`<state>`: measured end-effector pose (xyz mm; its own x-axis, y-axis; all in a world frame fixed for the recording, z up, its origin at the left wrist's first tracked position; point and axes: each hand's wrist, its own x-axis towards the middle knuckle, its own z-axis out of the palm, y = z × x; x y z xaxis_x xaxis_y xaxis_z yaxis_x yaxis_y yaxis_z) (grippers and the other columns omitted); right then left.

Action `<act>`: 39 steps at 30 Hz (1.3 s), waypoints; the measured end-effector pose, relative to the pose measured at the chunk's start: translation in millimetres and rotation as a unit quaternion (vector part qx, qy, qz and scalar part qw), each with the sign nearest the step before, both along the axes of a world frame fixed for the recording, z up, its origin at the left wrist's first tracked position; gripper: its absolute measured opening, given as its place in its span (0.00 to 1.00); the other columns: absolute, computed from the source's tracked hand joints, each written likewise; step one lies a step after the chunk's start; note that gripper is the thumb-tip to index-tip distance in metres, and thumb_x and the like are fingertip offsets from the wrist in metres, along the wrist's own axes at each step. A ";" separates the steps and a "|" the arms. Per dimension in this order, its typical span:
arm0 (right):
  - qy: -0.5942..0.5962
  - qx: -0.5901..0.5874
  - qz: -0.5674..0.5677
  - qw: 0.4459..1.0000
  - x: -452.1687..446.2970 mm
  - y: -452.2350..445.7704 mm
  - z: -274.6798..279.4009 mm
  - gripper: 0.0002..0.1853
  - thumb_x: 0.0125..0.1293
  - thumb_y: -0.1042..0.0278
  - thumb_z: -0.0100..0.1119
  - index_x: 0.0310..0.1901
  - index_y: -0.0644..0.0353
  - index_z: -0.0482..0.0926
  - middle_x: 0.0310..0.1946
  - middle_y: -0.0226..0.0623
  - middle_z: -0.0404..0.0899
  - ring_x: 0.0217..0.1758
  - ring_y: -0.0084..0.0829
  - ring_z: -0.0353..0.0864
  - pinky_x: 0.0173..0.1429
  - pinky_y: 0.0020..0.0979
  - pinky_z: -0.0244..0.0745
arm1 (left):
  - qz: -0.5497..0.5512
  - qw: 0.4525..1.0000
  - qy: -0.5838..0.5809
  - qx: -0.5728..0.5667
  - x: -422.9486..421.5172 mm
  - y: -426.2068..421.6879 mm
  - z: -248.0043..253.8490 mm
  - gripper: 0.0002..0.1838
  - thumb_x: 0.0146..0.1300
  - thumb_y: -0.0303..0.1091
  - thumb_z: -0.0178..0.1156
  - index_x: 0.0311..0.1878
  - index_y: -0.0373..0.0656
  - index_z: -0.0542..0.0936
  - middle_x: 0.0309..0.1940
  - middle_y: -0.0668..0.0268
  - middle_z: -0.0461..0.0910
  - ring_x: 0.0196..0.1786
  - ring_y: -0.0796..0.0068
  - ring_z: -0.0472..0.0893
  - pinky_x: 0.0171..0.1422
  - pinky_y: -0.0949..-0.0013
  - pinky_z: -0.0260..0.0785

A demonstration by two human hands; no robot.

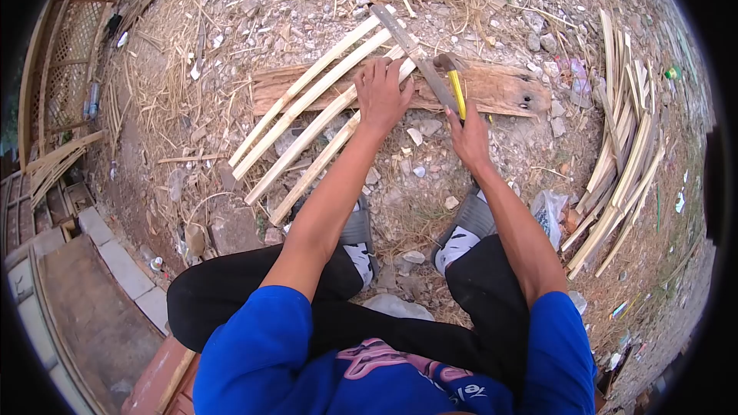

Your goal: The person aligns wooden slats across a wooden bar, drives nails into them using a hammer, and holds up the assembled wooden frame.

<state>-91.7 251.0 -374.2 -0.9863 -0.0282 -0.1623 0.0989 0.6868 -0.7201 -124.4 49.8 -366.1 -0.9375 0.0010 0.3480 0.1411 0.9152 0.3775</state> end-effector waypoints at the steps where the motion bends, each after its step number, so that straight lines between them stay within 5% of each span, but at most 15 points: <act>1: -0.005 0.004 0.001 1.000 -0.1 -0.2 0.2 0.19 0.73 0.56 0.57 0.50 0.65 0.68 0.31 0.68 0.78 0.38 0.71 0.77 0.39 0.61 0.67 | 0.023 0.999 -0.022 -0.034 9.2 -3.2 3.8 0.20 0.60 0.42 0.69 0.53 0.46 0.81 0.53 0.63 0.76 0.60 0.60 0.71 0.66 0.50 0.57; 7: -0.006 -0.003 0.006 1.000 1.0 -0.2 2.7 0.18 0.74 0.57 0.57 0.49 0.65 0.68 0.31 0.67 0.79 0.38 0.70 0.78 0.40 0.62 0.67 | 0.010 0.998 0.013 -0.068 29.0 -24.7 -8.0 0.15 0.65 0.43 0.66 0.53 0.50 0.84 0.55 0.71 0.75 0.62 0.61 0.69 0.67 0.49 0.54; 22: 0.027 -0.021 -0.011 0.999 3.9 -2.3 2.1 0.16 0.75 0.59 0.56 0.47 0.65 0.70 0.29 0.64 0.76 0.35 0.68 0.76 0.36 0.56 0.66 | 0.021 1.000 -0.014 0.000 29.0 -23.0 -8.7 0.14 0.61 0.39 0.69 0.51 0.54 0.86 0.57 0.67 0.74 0.63 0.60 0.68 0.68 0.48 0.52; 39: 0.004 0.000 -0.014 1.000 2.4 -1.6 0.9 0.15 0.76 0.57 0.52 0.50 0.62 0.70 0.29 0.64 0.79 0.35 0.69 0.77 0.38 0.62 0.66 | 0.030 0.999 -0.010 0.007 28.5 -20.7 -10.5 0.14 0.61 0.42 0.69 0.50 0.56 0.86 0.57 0.67 0.75 0.64 0.60 0.67 0.68 0.48 0.50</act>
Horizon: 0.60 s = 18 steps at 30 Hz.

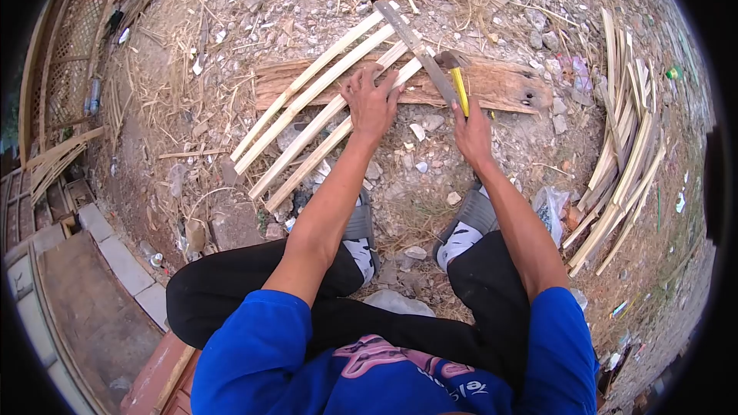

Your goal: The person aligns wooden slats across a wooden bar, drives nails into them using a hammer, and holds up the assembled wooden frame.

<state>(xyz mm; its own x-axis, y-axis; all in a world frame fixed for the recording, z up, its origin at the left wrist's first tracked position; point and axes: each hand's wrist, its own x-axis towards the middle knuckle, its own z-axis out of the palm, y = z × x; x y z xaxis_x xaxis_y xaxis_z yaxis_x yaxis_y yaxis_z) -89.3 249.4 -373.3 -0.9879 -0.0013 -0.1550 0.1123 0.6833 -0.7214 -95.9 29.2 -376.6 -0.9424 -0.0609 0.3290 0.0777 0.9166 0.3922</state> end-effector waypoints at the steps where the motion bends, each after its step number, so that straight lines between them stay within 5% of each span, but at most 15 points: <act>1: -0.002 0.002 -0.004 1.000 0.7 -0.4 -1.1 0.15 0.76 0.57 0.52 0.49 0.62 0.70 0.28 0.64 0.79 0.35 0.69 0.77 0.38 0.62 0.66 | -0.002 1.000 -0.001 0.003 0.8 -0.6 0.2 0.14 0.61 0.42 0.69 0.50 0.56 0.86 0.56 0.67 0.74 0.64 0.60 0.66 0.68 0.48 0.50; 16: -0.012 0.023 -0.005 1.000 -0.5 -2.6 3.7 0.15 0.76 0.56 0.52 0.46 0.62 0.68 0.27 0.64 0.77 0.34 0.69 0.76 0.36 0.60 0.64 | 0.049 0.998 0.027 0.017 -4.5 5.6 -3.7 0.08 0.66 0.43 0.64 0.46 0.57 0.86 0.55 0.67 0.74 0.61 0.63 0.69 0.69 0.50 0.51; 18: -0.019 0.018 -0.007 1.000 -0.6 -2.1 3.9 0.15 0.76 0.56 0.52 0.46 0.63 0.68 0.28 0.64 0.78 0.34 0.69 0.77 0.37 0.60 0.64 | 0.062 0.998 0.004 0.008 -4.7 5.1 -4.0 0.16 0.68 0.44 0.62 0.57 0.53 0.79 0.58 0.64 0.71 0.63 0.61 0.67 0.70 0.49 0.50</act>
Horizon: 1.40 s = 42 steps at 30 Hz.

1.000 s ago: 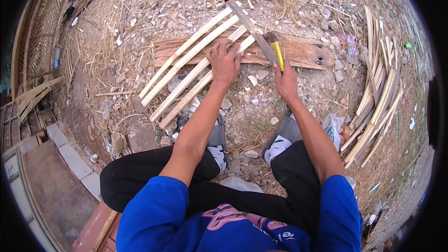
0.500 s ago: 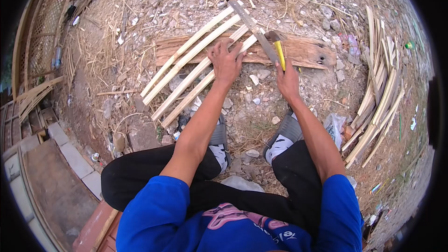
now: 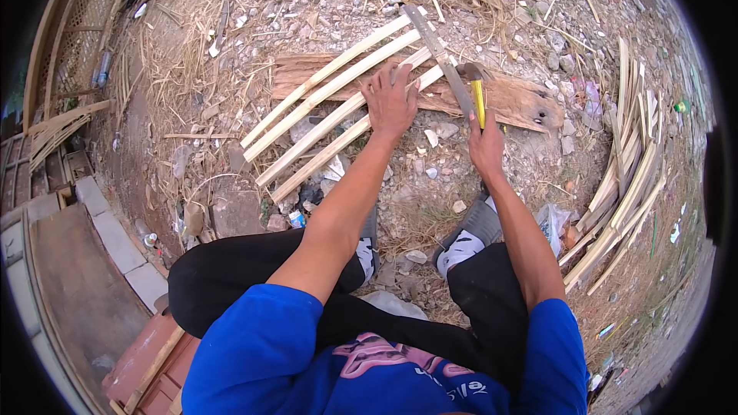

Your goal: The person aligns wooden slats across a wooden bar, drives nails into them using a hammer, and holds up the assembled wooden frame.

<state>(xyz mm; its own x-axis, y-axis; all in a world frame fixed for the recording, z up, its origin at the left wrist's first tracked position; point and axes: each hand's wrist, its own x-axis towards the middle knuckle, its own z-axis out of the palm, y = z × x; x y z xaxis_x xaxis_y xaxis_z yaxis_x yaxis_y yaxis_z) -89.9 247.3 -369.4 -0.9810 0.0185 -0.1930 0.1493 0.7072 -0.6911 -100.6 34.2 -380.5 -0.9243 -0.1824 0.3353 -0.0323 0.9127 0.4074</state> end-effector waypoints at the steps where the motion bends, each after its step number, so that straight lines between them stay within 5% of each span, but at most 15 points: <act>1: -0.004 -0.003 -0.003 1.000 0.6 -0.6 0.1 0.15 0.76 0.56 0.52 0.46 0.63 0.69 0.28 0.64 0.78 0.35 0.69 0.77 0.37 0.60 0.65 | 0.012 1.000 -0.002 -0.002 -1.2 1.5 -1.0 0.19 0.68 0.45 0.61 0.59 0.52 0.77 0.59 0.63 0.70 0.64 0.60 0.66 0.71 0.49 0.50; 3: -0.005 -0.012 -0.005 1.000 1.7 -1.5 -0.4 0.15 0.76 0.56 0.52 0.46 0.63 0.69 0.29 0.64 0.78 0.35 0.69 0.77 0.37 0.60 0.64 | 0.012 0.999 -0.040 -0.013 -0.5 0.9 -2.7 0.25 0.69 0.47 0.60 0.64 0.46 0.70 0.61 0.60 0.67 0.66 0.59 0.64 0.72 0.48 0.49; 15: 0.020 -0.007 0.001 1.000 1.2 -2.9 -0.5 0.15 0.77 0.56 0.52 0.44 0.63 0.70 0.29 0.62 0.77 0.35 0.67 0.76 0.38 0.58 0.64 | 0.010 0.991 -0.077 -0.110 -0.8 4.6 -7.9 0.29 0.72 0.48 0.52 0.72 0.47 0.66 0.62 0.64 0.67 0.67 0.63 0.61 0.73 0.45 0.44; 21: 0.027 -0.009 0.004 1.000 1.3 -2.5 1.0 0.14 0.77 0.58 0.52 0.43 0.63 0.70 0.29 0.62 0.77 0.35 0.67 0.76 0.38 0.58 0.65 | 0.017 0.990 0.004 -0.139 -0.2 5.9 -15.1 0.20 0.74 0.45 0.50 0.65 0.50 0.71 0.57 0.65 0.70 0.63 0.64 0.66 0.70 0.46 0.49; 27: 0.041 -0.009 0.009 0.999 2.0 -2.3 -0.9 0.14 0.76 0.59 0.53 0.43 0.64 0.71 0.28 0.61 0.77 0.35 0.67 0.76 0.38 0.57 0.66 | 0.008 0.990 -0.107 -0.091 -0.2 7.3 -10.2 0.11 0.72 0.46 0.54 0.50 0.52 0.75 0.46 0.68 0.72 0.52 0.65 0.71 0.59 0.53 0.57; 42: 0.030 -0.002 0.006 1.000 1.1 -0.5 -3.4 0.15 0.77 0.57 0.52 0.43 0.64 0.70 0.29 0.63 0.77 0.36 0.67 0.76 0.39 0.58 0.65 | 0.027 0.986 -0.140 -0.085 -2.0 9.7 -3.9 0.15 0.72 0.47 0.53 0.55 0.52 0.74 0.49 0.66 0.72 0.56 0.64 0.70 0.63 0.52 0.54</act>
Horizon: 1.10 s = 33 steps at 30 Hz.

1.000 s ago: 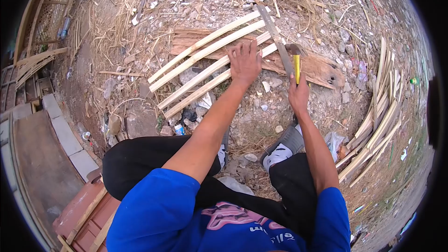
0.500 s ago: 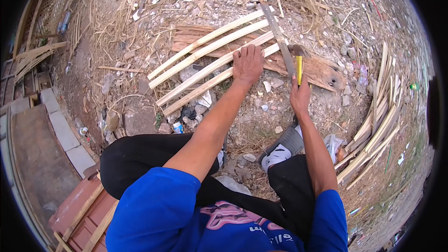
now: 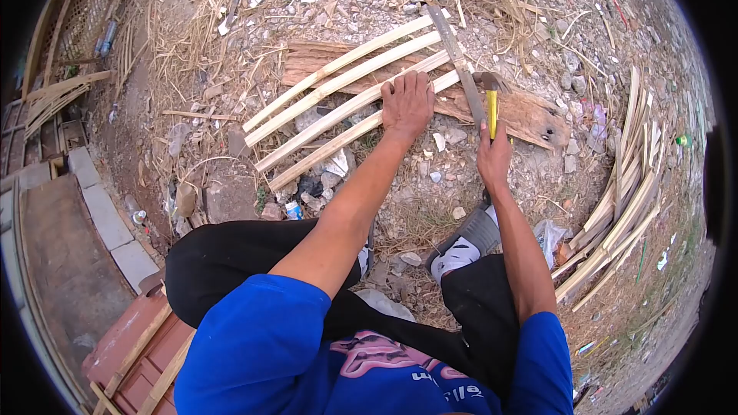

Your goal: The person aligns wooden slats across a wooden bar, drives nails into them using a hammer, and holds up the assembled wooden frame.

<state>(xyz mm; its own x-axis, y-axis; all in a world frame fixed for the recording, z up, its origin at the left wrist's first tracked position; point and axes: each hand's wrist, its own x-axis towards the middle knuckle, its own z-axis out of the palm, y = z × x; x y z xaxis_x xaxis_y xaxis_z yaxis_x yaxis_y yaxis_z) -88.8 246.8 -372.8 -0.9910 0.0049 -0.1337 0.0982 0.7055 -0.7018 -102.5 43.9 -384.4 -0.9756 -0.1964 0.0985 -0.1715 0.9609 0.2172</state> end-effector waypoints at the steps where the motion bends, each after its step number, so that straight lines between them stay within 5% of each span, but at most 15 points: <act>1: 0.004 0.001 0.000 1.000 -0.2 -0.3 -0.2 0.15 0.77 0.57 0.52 0.43 0.64 0.70 0.29 0.63 0.77 0.36 0.67 0.76 0.39 0.59 0.65 | -0.001 1.000 0.002 -0.002 0.0 -0.2 -0.7 0.16 0.71 0.47 0.53 0.55 0.51 0.74 0.50 0.66 0.72 0.56 0.64 0.70 0.63 0.52 0.54; 21: 0.002 -0.023 0.000 1.000 2.0 0.9 0.8 0.15 0.77 0.58 0.52 0.45 0.65 0.71 0.29 0.62 0.77 0.36 0.66 0.76 0.39 0.56 0.66 | -0.002 0.999 -0.052 0.009 -1.6 0.1 4.5 0.21 0.71 0.49 0.53 0.60 0.48 0.71 0.56 0.64 0.70 0.60 0.61 0.68 0.65 0.49 0.52; 24: 0.018 -0.044 0.003 0.999 4.4 2.8 4.9 0.15 0.77 0.58 0.51 0.46 0.65 0.72 0.28 0.61 0.76 0.35 0.66 0.76 0.38 0.55 0.66 | -0.005 0.997 0.078 -0.017 1.3 -0.7 -14.1 0.23 0.71 0.48 0.54 0.62 0.47 0.69 0.60 0.62 0.69 0.63 0.60 0.66 0.68 0.47 0.51; 33: 0.031 -0.028 0.034 0.999 -9.9 -1.3 33.1 0.15 0.79 0.57 0.49 0.48 0.64 0.72 0.28 0.62 0.78 0.34 0.66 0.78 0.36 0.54 0.67 | -0.029 0.995 0.083 -0.056 1.7 -1.6 -5.8 0.30 0.71 0.45 0.52 0.74 0.49 0.64 0.73 0.63 0.63 0.73 0.63 0.61 0.74 0.43 0.47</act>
